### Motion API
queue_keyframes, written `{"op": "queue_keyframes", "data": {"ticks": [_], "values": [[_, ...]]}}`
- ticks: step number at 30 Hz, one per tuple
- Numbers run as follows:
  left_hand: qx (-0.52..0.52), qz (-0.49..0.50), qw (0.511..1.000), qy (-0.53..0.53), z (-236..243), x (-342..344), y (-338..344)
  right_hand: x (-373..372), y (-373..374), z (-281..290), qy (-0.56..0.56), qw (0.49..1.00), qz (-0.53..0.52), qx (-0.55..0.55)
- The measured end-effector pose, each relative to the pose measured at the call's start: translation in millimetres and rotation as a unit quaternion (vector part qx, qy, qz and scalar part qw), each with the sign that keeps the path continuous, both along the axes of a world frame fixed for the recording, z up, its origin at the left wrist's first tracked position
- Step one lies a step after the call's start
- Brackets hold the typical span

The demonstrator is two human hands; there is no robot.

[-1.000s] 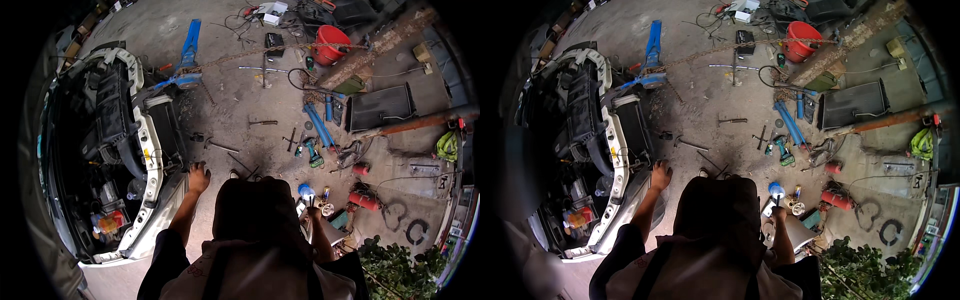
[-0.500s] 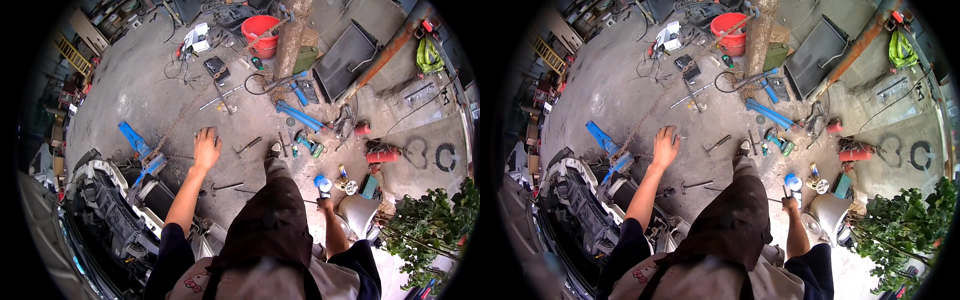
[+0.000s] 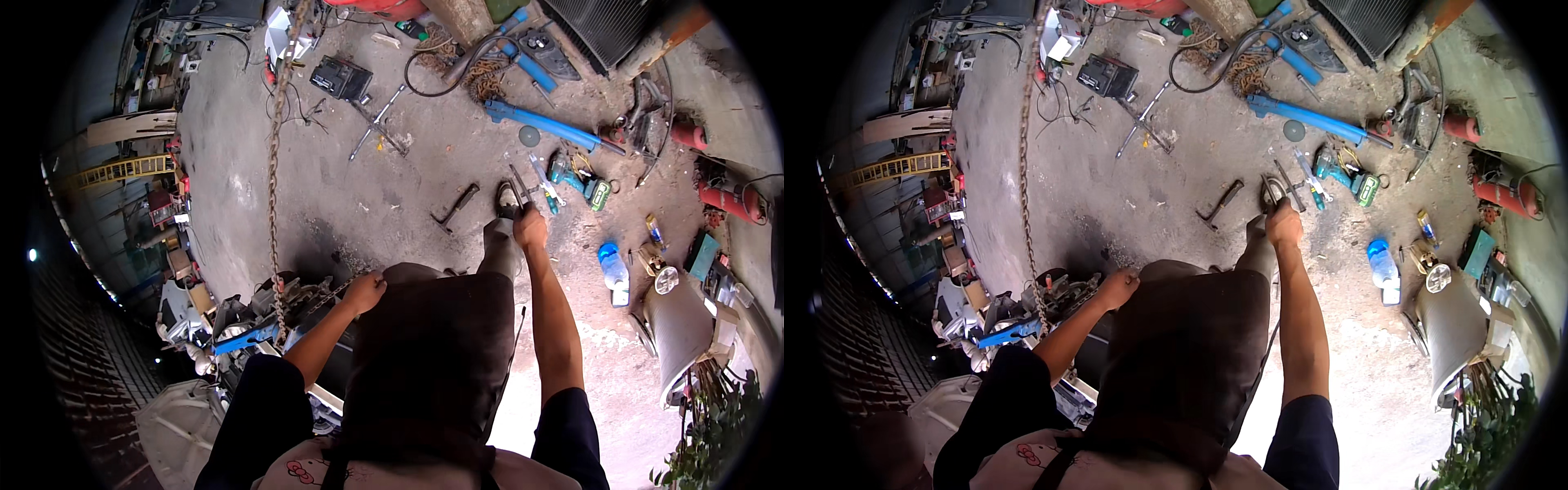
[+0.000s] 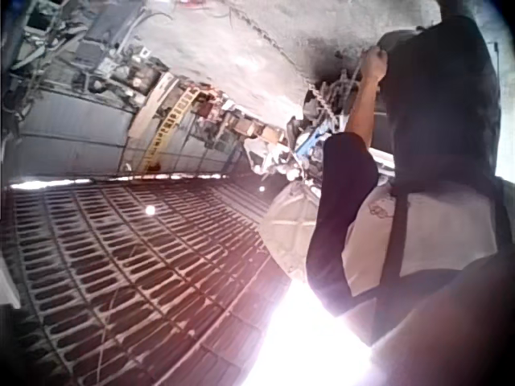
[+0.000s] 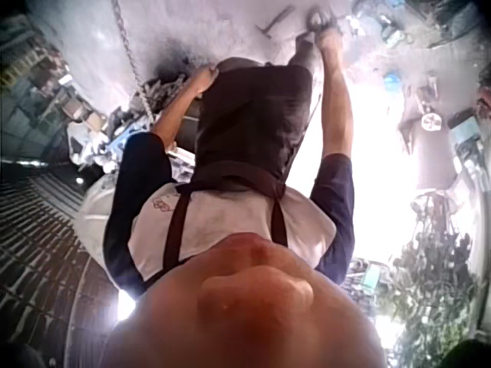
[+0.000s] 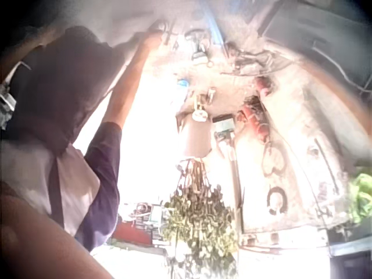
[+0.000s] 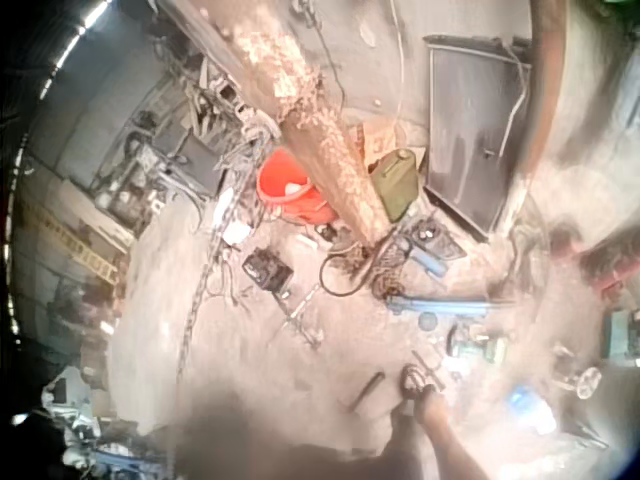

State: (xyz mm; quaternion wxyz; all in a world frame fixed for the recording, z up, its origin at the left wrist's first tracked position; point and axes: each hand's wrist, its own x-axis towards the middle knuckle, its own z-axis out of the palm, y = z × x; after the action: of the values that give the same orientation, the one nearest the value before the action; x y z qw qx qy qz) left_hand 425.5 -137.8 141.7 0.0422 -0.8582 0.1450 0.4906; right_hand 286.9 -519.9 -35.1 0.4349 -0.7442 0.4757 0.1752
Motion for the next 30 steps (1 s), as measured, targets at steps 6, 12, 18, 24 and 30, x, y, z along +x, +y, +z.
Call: {"op": "queue_keyframes", "data": {"ticks": [6,12,18,24,30], "values": [[0.146,0.008,0.986,-0.074,-133,58,34,103,10,-77,-0.09,0.996,0.027,0.003],[0.191,0.09,0.976,-0.054,-246,134,116,172,35,-151,-0.165,0.978,0.127,-0.021],[0.078,0.05,0.991,-0.101,-226,243,68,211,43,-235,-0.162,0.965,0.208,-0.009],[-0.057,0.194,0.968,-0.15,-212,305,95,304,62,-219,-0.06,0.953,0.288,0.074],[-0.112,0.398,0.88,-0.233,-205,324,169,479,140,-185,-0.205,0.91,0.325,0.153]]}}
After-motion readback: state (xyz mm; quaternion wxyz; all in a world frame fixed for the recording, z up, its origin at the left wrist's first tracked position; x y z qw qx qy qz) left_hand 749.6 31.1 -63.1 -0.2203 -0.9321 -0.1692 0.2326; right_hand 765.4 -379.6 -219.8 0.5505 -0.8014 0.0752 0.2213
